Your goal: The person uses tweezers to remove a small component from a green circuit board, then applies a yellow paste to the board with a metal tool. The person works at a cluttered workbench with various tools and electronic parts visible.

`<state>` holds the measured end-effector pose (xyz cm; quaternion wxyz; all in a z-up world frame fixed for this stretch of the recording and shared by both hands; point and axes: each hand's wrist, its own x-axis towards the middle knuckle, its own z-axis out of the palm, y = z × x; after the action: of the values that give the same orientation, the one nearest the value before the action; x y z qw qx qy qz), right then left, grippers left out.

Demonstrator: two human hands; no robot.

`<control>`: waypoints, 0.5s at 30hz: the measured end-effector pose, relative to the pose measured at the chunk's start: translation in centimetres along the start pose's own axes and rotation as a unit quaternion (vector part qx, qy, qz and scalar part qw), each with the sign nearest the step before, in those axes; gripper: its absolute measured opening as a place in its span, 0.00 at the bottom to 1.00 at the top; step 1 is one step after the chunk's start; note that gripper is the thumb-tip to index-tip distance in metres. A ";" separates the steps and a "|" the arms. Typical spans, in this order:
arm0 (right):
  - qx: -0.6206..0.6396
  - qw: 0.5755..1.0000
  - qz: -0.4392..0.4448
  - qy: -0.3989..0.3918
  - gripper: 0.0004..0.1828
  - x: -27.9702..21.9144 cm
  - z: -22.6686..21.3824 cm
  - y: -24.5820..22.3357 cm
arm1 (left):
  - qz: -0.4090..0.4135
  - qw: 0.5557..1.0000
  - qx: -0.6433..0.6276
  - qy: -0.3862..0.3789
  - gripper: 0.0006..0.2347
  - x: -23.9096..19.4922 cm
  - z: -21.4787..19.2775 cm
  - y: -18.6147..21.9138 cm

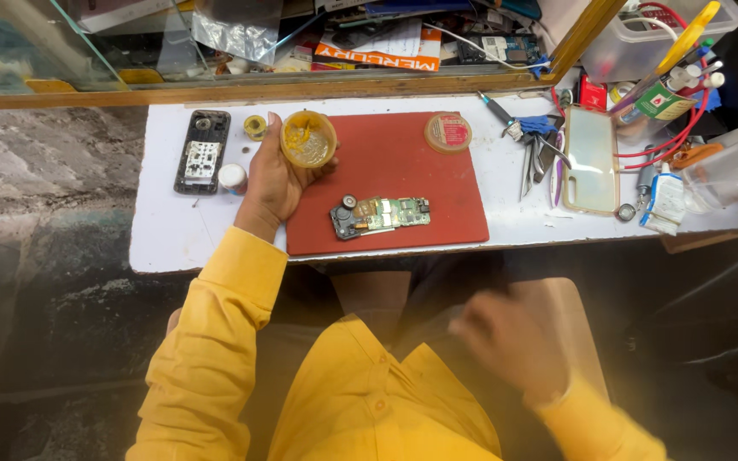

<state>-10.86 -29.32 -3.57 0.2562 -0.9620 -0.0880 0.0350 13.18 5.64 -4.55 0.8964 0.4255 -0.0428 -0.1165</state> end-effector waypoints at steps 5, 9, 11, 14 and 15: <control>-0.111 0.970 -0.196 0.093 0.20 -6.1 9.3 1.8 | 0.011 1.000 -0.004 -0.010 0.28 0.1 0.5 0.0; -0.094 0.994 -0.004 0.062 0.21 -7.1 12.9 3.0 | 0.013 1.000 -0.013 0.002 0.28 -0.3 0.7 0.3; -0.089 0.990 0.041 0.105 0.22 -6.4 12.5 3.1 | 0.015 1.000 -0.012 0.004 0.28 -0.3 0.8 0.4; -0.084 0.976 0.081 0.186 0.23 -4.5 8.6 3.5 | 0.011 1.000 -0.001 0.002 0.28 -0.4 0.8 0.4; -0.081 0.969 0.078 0.220 0.23 -3.5 6.5 3.6 | 0.010 1.000 0.004 0.000 0.28 -0.3 0.9 0.4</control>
<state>-14.49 -29.89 -10.96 0.1867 -0.9675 0.0435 -0.1649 12.85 5.30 -3.65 0.8957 0.4288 -0.0478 -0.1074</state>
